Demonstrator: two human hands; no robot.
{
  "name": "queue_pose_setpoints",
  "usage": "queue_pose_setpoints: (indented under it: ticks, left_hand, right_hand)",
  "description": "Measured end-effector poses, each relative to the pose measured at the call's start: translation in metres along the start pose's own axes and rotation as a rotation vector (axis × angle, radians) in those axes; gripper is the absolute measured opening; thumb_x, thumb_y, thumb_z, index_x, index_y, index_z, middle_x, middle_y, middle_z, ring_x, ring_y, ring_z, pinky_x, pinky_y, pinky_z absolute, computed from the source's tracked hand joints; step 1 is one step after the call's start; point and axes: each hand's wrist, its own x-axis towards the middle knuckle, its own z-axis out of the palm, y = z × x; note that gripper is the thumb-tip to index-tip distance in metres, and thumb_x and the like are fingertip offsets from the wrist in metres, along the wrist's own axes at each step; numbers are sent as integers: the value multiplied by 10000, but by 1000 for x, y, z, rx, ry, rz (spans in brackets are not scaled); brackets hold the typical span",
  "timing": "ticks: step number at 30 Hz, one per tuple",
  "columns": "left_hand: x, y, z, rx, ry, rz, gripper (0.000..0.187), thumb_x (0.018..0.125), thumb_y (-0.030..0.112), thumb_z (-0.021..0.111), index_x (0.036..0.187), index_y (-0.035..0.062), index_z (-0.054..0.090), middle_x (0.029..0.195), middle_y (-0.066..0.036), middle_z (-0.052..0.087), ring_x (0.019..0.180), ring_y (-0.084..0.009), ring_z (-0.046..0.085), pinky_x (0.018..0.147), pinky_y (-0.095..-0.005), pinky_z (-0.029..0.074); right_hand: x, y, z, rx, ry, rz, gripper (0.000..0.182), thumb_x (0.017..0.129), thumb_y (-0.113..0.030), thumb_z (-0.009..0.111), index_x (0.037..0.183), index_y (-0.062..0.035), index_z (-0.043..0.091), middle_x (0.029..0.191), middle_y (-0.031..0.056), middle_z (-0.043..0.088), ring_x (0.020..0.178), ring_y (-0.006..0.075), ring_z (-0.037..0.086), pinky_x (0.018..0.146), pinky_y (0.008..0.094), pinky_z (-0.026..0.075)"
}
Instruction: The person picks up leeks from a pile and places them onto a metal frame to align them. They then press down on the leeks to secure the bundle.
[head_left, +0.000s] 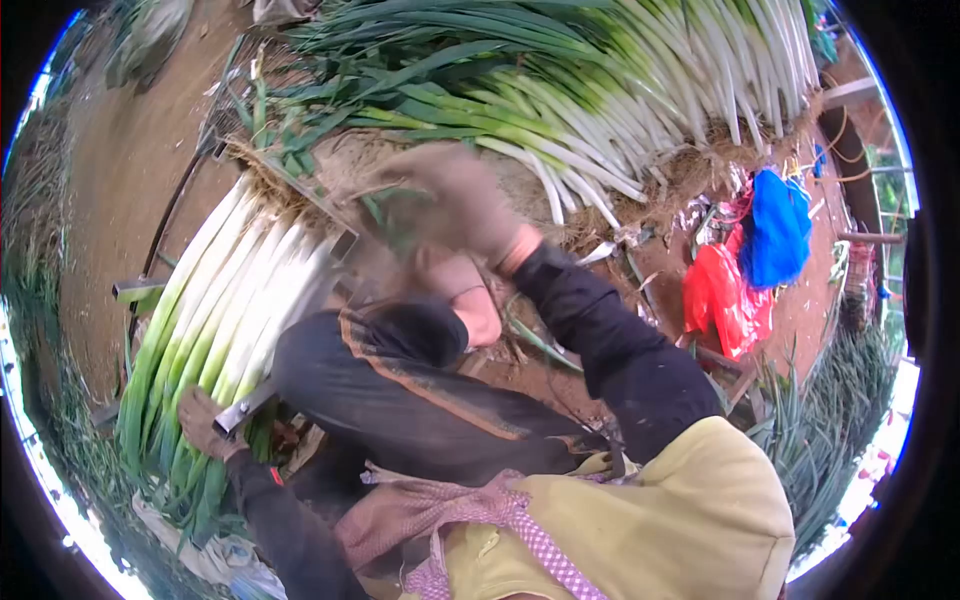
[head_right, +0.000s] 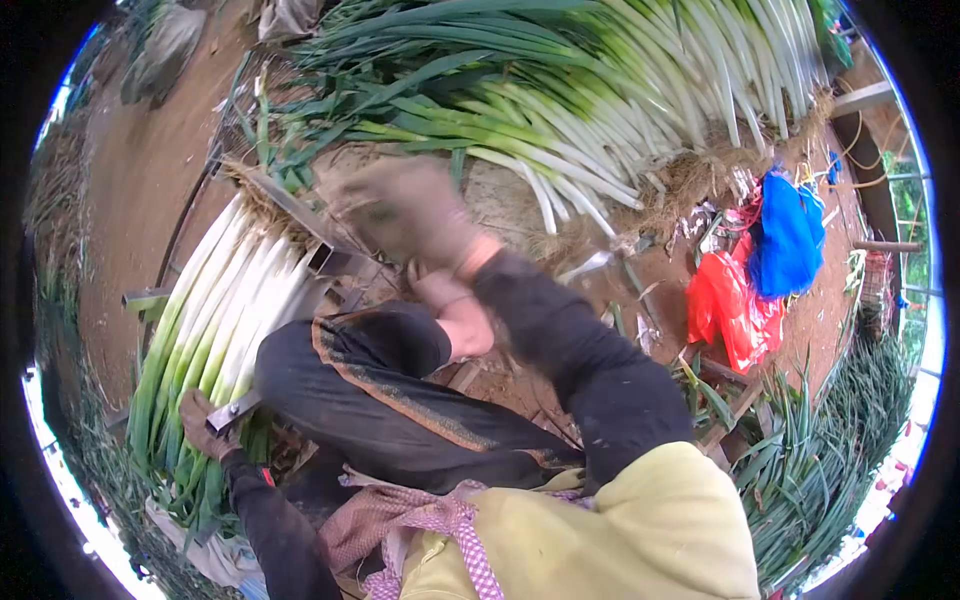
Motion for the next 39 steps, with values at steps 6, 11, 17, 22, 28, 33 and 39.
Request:
queue_pose_setpoints:
  ticks: [6,11,17,22,28,33,39]
  left_hand:
    - [-9,16,1,-63,116,37,212,983,226,579,1074,66,684,1050,-157,694,981,-369,657,844,-485,522]
    - [-9,16,-3,-117,123,30,241,995,233,565,1071,39,686,1065,-164,699,1000,-366,661,862,-478,524]
    - [-11,10,4,-77,103,-1,250,1007,247,558,1090,50,686,1094,-158,699,1011,-365,663,870,-480,524]
    - [-10,6,3,-83,107,51,244,1012,248,553,1102,63,684,1097,-172,696,998,-382,667,862,-492,527]
    - [6,-17,-30,-680,-186,-38,311,1043,219,544,1170,-37,665,1185,-162,690,1062,-265,649,996,-355,472]
    - [38,57,-146,-939,56,-209,388,1039,248,540,1290,-38,616,1243,-143,668,1124,-244,641,981,-362,504]
    - [-33,301,-226,-1851,-700,-149,404,1004,214,544,1333,-21,535,1274,-176,602,1161,-278,599,932,-384,523]
  right_hand:
    - [-121,267,-96,-885,-216,927,522,826,-129,635,1344,-111,575,1264,206,671,1114,372,681,962,462,525]
    - [-185,307,-91,-1101,-272,952,545,857,-112,601,1396,-108,518,1301,209,636,1177,368,643,1000,481,513]
    - [-194,280,-92,-897,-525,818,386,886,-196,620,1239,-40,626,1058,192,729,974,399,709,868,463,568]
    - [-258,243,-53,-25,-419,744,537,850,-280,764,1241,45,589,909,131,713,757,223,694,670,391,553]
    - [-225,124,-49,847,-408,1276,478,902,-298,756,1230,-2,573,901,26,612,748,117,622,648,302,590]
    - [-211,60,-70,881,-393,1163,335,936,-235,671,1168,-21,558,847,13,590,670,98,581,552,269,501]
    - [-182,-53,-112,1129,-300,1330,262,902,-131,606,1112,14,547,780,48,568,580,116,539,500,278,451]
